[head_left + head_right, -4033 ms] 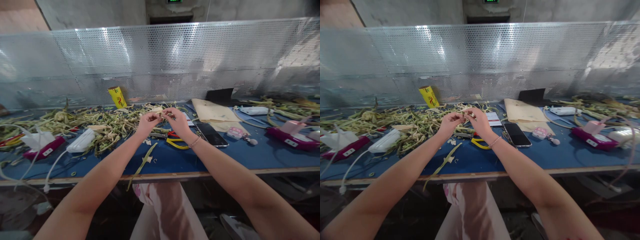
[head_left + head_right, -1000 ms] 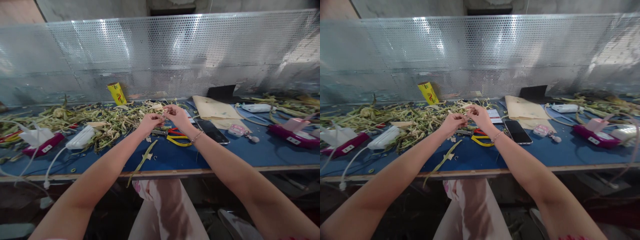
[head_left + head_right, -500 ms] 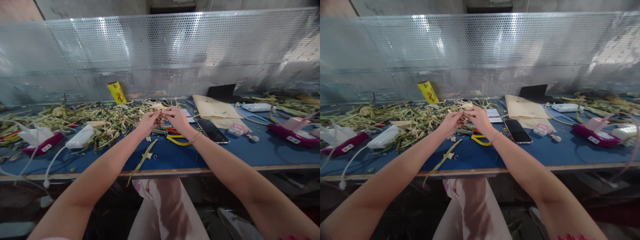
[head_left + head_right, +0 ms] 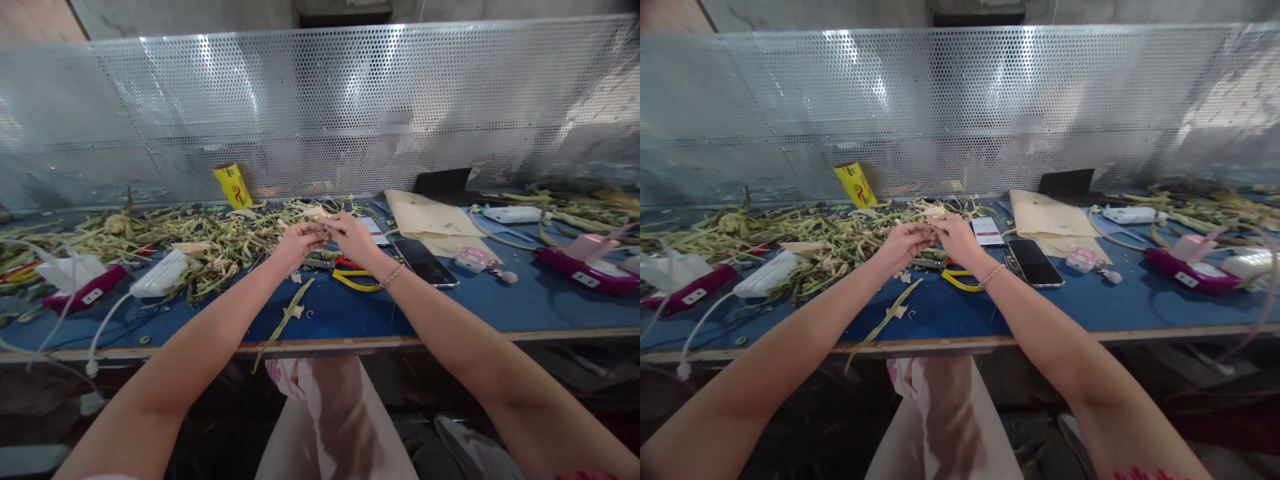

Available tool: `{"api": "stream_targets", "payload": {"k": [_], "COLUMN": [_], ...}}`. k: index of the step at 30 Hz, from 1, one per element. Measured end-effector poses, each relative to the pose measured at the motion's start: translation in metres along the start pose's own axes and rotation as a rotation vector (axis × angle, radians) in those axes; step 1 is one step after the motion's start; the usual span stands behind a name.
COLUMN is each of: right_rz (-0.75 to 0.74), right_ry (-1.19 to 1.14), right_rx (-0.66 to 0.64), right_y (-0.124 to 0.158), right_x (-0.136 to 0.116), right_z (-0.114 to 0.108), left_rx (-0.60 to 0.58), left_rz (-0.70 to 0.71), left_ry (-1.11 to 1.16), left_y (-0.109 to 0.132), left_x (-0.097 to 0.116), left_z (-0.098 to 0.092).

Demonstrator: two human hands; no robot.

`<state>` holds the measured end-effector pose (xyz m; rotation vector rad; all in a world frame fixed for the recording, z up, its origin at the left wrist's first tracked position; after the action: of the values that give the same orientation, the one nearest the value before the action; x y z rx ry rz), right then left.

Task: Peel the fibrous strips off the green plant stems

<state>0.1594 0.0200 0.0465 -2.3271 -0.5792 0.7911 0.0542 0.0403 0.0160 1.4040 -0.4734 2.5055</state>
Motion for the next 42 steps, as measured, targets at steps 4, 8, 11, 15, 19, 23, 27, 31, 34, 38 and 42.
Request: {"api": "stream_targets", "payload": {"k": [4, 8, 11, 15, 19, 23, 27, 31, 34, 38, 42], "right_rz": [-0.003, -0.003, 0.013, 0.061, 0.110, 0.161, 0.175, 0.158, 0.136, 0.104, 0.079], "right_ry": [-0.015, -0.050, -0.106, -0.221, -0.378, -0.515, -0.534, -0.472, -0.410, -0.332, -0.266], "right_rx": [-0.012, -0.025, -0.015, 0.013, 0.064, 0.132, 0.172, 0.162, 0.120, 0.082, 0.109], "right_y": [0.000, -0.001, -0.003, -0.004, -0.004, -0.002, -0.001, -0.001, -0.002, -0.002, -0.003], "right_x": [-0.001, -0.001, 0.001, 0.008, 0.016, 0.023, 0.023, 0.019, 0.015, 0.011, 0.010], "right_z": [-0.002, -0.002, -0.003, -0.003, -0.002, -0.002, -0.006, -0.010, -0.011, -0.011, -0.013], "left_rx": [-0.001, 0.036, 0.059, 0.053, 0.018, 0.001, 0.024, 0.039, 0.039, 0.031, 0.045], "left_rz": [0.015, 0.048, 0.082, 0.096, 0.080, 0.034, 0.003, 0.010, 0.016, 0.053, 0.100], "left_ry": [0.002, 0.001, -0.007, -0.014, 0.019, 0.090, 0.137, 0.142, 0.123, 0.100, 0.079], "left_y": [0.001, 0.001, 0.000, 0.000, 0.001, 0.003, 0.003, 0.002, 0.001, 0.002, 0.002], "left_x": [0.001, 0.002, 0.004, 0.005, 0.005, 0.003, 0.000, 0.000, 0.001, 0.004, 0.006], "left_z": [0.002, 0.000, -0.002, -0.002, 0.002, 0.007, 0.007, 0.005, 0.003, 0.003, 0.003]}}
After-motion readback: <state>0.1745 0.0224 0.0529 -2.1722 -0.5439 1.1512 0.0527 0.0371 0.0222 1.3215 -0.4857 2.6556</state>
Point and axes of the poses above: each hand's wrist, its own y-axis away from the middle knuckle, its own z-axis out of the palm, x = y × z, the point moved 7 cm from there along -y, towards the middle knuckle, and after that the axes turned 14 degrees about y, right-handed, at the moved point
